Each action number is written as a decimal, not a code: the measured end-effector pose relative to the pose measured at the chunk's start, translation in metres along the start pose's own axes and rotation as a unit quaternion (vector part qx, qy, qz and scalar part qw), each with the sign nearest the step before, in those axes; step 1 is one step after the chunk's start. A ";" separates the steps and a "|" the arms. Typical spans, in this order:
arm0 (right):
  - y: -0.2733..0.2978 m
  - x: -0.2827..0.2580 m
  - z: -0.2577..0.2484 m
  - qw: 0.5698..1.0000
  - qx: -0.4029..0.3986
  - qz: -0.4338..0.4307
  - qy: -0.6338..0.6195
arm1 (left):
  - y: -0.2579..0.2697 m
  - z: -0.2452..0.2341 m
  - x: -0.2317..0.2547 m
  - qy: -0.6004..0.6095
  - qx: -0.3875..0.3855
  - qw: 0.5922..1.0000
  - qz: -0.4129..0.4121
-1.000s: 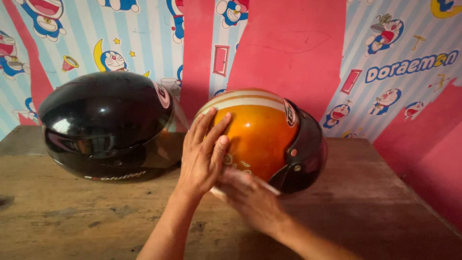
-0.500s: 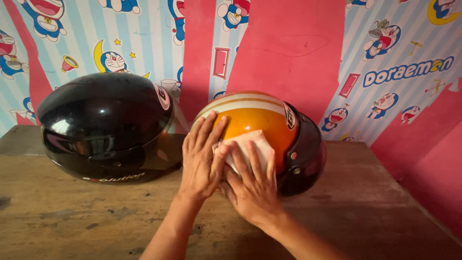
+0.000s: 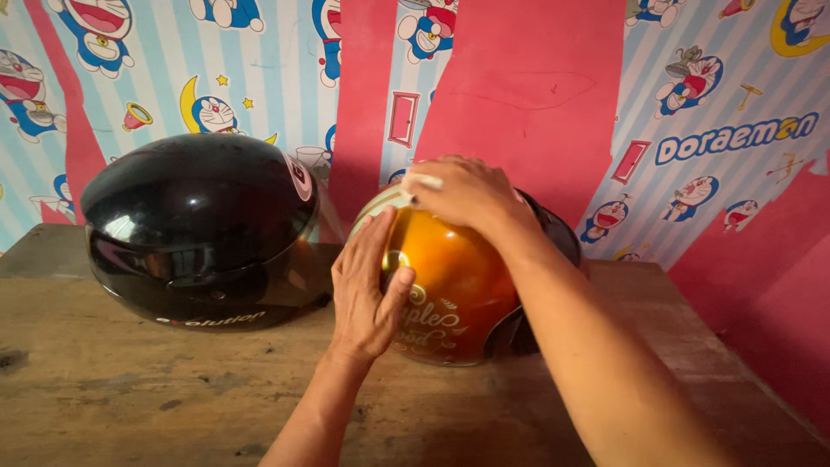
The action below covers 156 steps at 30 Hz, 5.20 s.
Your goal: The person wipes the exterior and interior of two motorcycle helmets with a white cloth. They first clean a black helmet, then an orange helmet, rotating each to wipe different sides and the inside padding.
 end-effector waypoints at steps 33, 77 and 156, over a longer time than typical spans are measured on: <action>0.047 0.026 -0.018 0.961 0.190 -0.198 -0.026 | 0.046 0.039 -0.036 0.093 0.022 0.990 -0.107; 0.107 0.036 0.013 0.947 0.268 -0.171 -0.033 | -0.051 0.040 0.022 -0.125 -0.001 0.992 0.019; 0.134 0.155 0.066 0.857 0.248 0.042 -0.449 | -0.092 0.057 0.021 -0.143 -0.087 0.985 0.032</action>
Point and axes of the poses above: each hand's wrist, its own y-axis away from the middle knuckle, its own z-axis out of the palm, x = y × z, the point moved 2 cm from there along -y, towards the middle knuckle, and after that the axes turned 7 degrees about z, right-handed, at the moved point
